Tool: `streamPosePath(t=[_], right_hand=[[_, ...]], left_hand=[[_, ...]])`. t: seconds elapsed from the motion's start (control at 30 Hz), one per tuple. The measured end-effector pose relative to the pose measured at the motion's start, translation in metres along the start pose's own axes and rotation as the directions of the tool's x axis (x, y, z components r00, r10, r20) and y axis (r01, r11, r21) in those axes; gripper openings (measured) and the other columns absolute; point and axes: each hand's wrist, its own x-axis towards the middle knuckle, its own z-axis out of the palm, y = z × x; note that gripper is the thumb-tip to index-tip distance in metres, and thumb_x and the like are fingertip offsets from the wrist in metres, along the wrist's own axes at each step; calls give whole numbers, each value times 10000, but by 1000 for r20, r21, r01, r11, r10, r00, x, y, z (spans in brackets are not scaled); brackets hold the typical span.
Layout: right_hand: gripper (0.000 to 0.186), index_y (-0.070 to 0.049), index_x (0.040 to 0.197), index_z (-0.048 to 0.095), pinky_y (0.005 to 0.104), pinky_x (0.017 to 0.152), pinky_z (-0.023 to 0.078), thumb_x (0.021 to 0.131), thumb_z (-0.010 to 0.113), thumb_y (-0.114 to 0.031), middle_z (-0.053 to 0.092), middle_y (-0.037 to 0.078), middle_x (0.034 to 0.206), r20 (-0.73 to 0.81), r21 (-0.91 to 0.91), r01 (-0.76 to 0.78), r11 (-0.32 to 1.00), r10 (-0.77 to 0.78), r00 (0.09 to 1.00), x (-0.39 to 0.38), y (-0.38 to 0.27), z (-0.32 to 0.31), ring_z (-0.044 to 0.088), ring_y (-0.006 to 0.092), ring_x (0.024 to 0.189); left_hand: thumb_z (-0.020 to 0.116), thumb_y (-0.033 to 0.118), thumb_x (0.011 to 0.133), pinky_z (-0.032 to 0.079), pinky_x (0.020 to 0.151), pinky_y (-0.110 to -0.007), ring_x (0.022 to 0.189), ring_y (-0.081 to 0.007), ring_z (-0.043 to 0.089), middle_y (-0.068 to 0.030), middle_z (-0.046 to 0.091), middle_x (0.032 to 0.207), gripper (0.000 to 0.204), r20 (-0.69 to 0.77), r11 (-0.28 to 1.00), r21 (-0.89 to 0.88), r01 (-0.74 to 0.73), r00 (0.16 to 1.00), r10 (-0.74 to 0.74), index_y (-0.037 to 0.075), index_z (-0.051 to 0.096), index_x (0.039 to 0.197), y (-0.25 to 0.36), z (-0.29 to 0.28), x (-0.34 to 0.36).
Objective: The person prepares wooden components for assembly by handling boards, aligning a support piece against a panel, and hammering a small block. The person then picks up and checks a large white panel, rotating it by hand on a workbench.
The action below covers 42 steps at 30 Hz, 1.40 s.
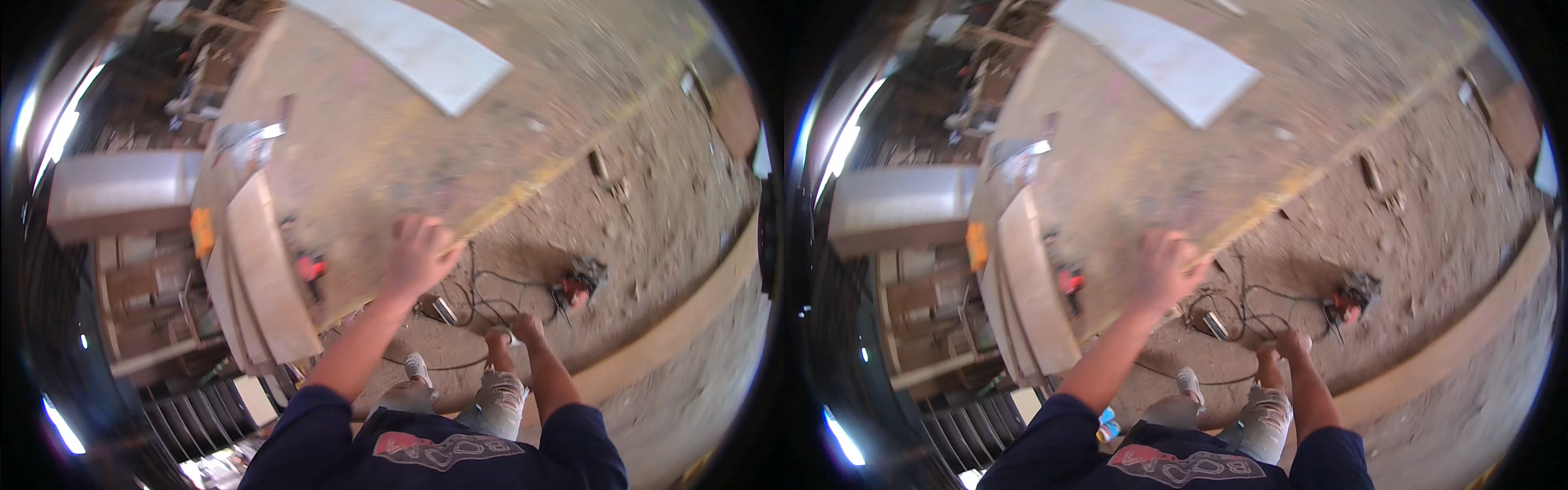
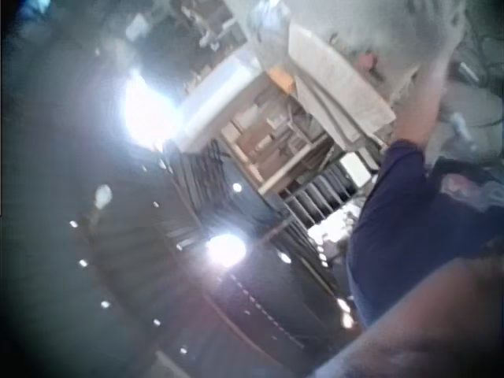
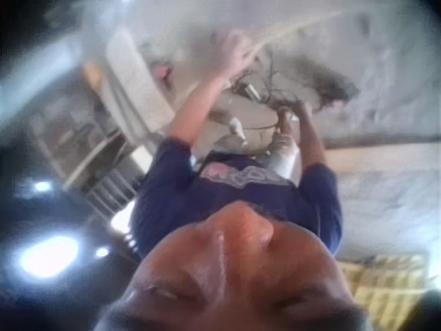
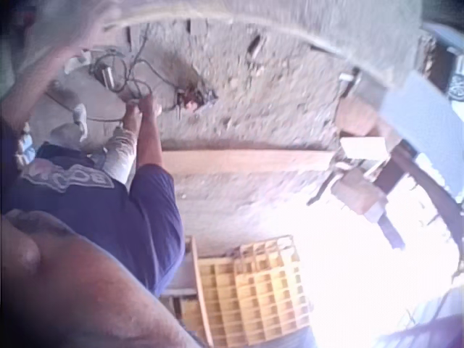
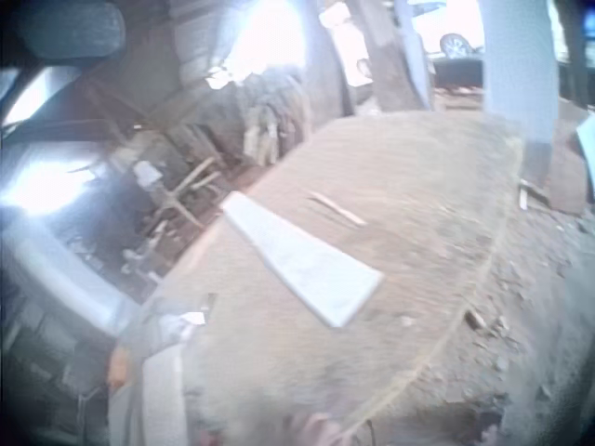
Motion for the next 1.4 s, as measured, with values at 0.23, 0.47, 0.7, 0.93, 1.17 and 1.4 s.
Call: streamPosePath(t=[0.23,0.47,0.7,0.93,1.17,1.4], right_hand=[[289,-116,1129,780,513,940,567,942,600,-242,756,225,1094,-280,282,262,923,-182,942,-135,-147,-46,715,429,1067],[349,-72,1175,771,440,941,577,915,694,-291,762,224,1137,-250,216,131,967,-75,965,-209,-246,-48,745,360,1069],[397,-10,1267,714,346,880,579,967,713,-270,770,132,1094,-237,701,389,597,-320,917,-197,-410,-4,729,208,1002],[437,-48,1379,616,354,851,562,1040,657,-320,707,96,1205,-33,947,90,308,-185,982,-164,-570,12,699,215,1025],[468,-96,1344,629,406,944,519,1032,660,-442,710,80,1200,-143,988,148,54,-82,986,-163,-585,12,669,243,1127],[277,-17,1086,733,344,722,564,977,764,-270,745,62,911,-545,791,523,318,-23,838,-245,-577,-39,706,176,797]], left_hand=[[761,334,895,402,1103,-569,1263,-360,543,-158,596,1258,456,8,994,-98,41,999,-40,34,618,1206,-11,9,-22],[728,352,931,343,1195,-547,1308,-342,558,-166,627,1323,439,66,896,-444,13,998,18,41,655,1233,21,-87,-122],[753,264,928,527,942,-462,1043,-331,678,-119,726,1077,227,179,578,-774,258,965,-191,49,716,993,-36,-193,-389],[759,222,908,524,997,-468,1103,-373,684,-173,734,1143,251,-45,644,-602,473,785,-618,33,729,1072,-112,-244,-546],[769,213,919,473,1114,-466,1287,-393,617,-238,638,1365,490,-88,525,-612,591,608,-789,35,617,1349,-128,-250,-576],[735,228,1003,451,1171,-441,1416,-326,531,-225,505,1553,663,258,-32,-929,368,583,-770,-35,434,1533,-121,-185,-565]])
